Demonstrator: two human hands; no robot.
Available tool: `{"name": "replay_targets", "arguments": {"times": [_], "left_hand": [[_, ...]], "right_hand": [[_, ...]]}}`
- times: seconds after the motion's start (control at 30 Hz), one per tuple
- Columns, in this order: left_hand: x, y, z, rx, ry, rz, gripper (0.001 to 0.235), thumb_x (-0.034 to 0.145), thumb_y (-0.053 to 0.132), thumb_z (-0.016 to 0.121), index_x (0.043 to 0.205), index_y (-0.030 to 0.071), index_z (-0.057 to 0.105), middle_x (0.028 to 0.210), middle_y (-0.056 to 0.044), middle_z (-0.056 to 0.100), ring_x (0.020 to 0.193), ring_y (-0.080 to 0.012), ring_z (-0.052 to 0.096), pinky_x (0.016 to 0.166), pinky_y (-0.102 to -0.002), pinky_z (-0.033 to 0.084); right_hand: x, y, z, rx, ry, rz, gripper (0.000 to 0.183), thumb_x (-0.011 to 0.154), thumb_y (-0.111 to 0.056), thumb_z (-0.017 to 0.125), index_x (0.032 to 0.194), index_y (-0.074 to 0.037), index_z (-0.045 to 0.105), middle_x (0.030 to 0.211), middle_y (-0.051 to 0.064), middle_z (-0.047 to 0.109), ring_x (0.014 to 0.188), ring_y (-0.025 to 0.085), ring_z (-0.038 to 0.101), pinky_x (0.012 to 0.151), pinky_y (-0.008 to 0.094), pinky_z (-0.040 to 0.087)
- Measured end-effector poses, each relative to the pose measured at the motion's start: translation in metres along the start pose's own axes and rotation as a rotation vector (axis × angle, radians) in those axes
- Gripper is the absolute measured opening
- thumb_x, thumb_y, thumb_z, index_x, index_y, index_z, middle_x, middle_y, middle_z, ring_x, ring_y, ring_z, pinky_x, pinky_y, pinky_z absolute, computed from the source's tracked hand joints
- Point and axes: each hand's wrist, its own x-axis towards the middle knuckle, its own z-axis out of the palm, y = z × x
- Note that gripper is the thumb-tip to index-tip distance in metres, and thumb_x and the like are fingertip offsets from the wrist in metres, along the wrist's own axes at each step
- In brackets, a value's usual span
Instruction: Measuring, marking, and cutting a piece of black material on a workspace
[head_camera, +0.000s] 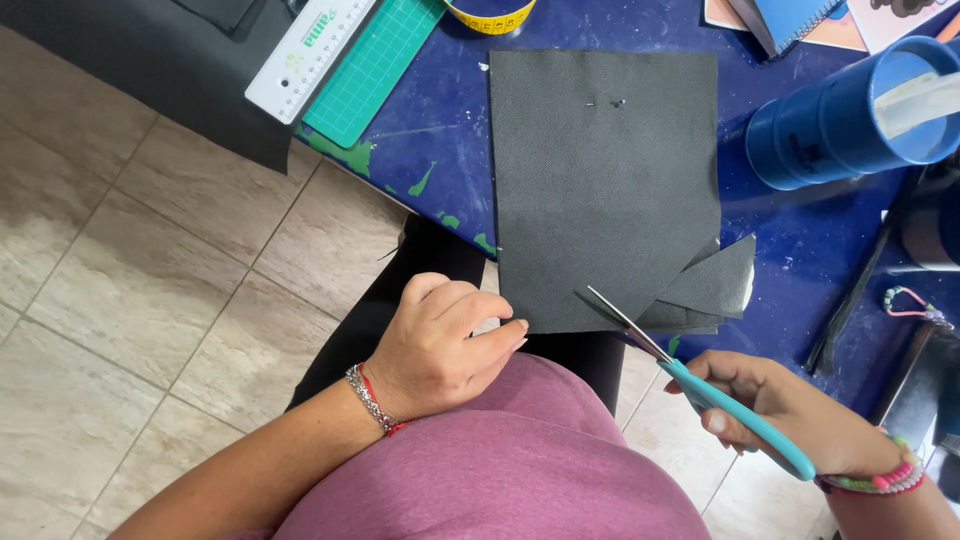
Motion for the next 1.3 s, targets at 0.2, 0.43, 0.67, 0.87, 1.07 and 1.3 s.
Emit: {"name": "replay_targets", "arguments": {"times": [0.2, 0.43, 0.67, 0.87, 1.07, 1.3], "left_hand": [[0.002, 0.006, 0.0, 0.036, 0.037, -0.011, 0.002, 0.095, 0.019, 0.074, 0.097, 0.021, 0.074, 0.098, 0.003, 0.062, 0.079, -0.0187, 0.056, 0.079, -0.04, 0.039], [0.019, 0.023, 0.015, 0.186, 0.101, 0.039, 0.008, 0.099, 0.032, 0.076, 0.097, 0.024, 0.073, 0.087, 0.008, 0.054, 0.073, -0.0149, 0.053, 0.078, -0.036, 0.037], [0.032, 0.034, 0.03, 0.278, 0.155, 0.131, 0.013, 0.102, 0.012, 0.067, 0.092, 0.02, 0.071, 0.075, 0.006, 0.043, 0.068, -0.0154, 0.044, 0.072, -0.033, 0.03], [0.036, 0.036, 0.038, 0.286, 0.203, 0.168, 0.014, 0.1, 0.01, 0.07, 0.088, 0.018, 0.07, 0.071, 0.006, 0.04, 0.064, -0.015, 0.04, 0.068, -0.032, 0.027], [0.037, 0.036, 0.047, 0.275, 0.219, 0.156, 0.023, 0.1, 0.012, 0.073, 0.08, 0.019, 0.063, 0.069, 0.005, 0.039, 0.063, -0.0157, 0.038, 0.068, -0.033, 0.026], [0.038, 0.03, 0.046, 0.204, 0.235, 0.202, 0.009, 0.1, 0.009, 0.068, 0.096, 0.014, 0.075, 0.071, 0.004, 0.043, 0.061, -0.016, 0.037, 0.065, -0.033, 0.024]], "right_hand": [[0.001, 0.0, -0.006, -0.008, 0.005, 0.055, 0.042, 0.083, -0.023, 0.083, 0.115, 0.004, 0.078, 0.071, 0.007, 0.057, 0.054, 0.013, 0.047, 0.043, 0.027, 0.036], [0.009, -0.006, -0.006, -0.102, -0.008, 0.024, 0.043, 0.082, -0.029, 0.082, 0.111, 0.003, 0.081, 0.062, 0.006, 0.059, 0.048, 0.011, 0.045, 0.041, 0.027, 0.033], [0.009, 0.0, -0.011, -0.064, -0.016, 0.034, 0.034, 0.084, -0.023, 0.084, 0.105, 0.003, 0.079, 0.063, 0.007, 0.06, 0.047, 0.011, 0.044, 0.039, 0.027, 0.032], [0.008, 0.008, -0.013, -0.072, -0.014, -0.01, 0.03, 0.085, -0.018, 0.085, 0.106, 0.002, 0.079, 0.068, 0.004, 0.062, 0.052, 0.009, 0.046, 0.045, 0.026, 0.035], [0.008, 0.007, -0.011, -0.055, -0.01, 0.024, 0.029, 0.084, -0.016, 0.087, 0.104, 0.003, 0.079, 0.064, 0.005, 0.06, 0.048, 0.01, 0.045, 0.042, 0.026, 0.034], [0.01, 0.001, -0.014, 0.035, -0.059, 0.073, 0.04, 0.08, -0.028, 0.088, 0.099, 0.005, 0.077, 0.061, 0.008, 0.054, 0.047, 0.013, 0.042, 0.039, 0.028, 0.032]]}}
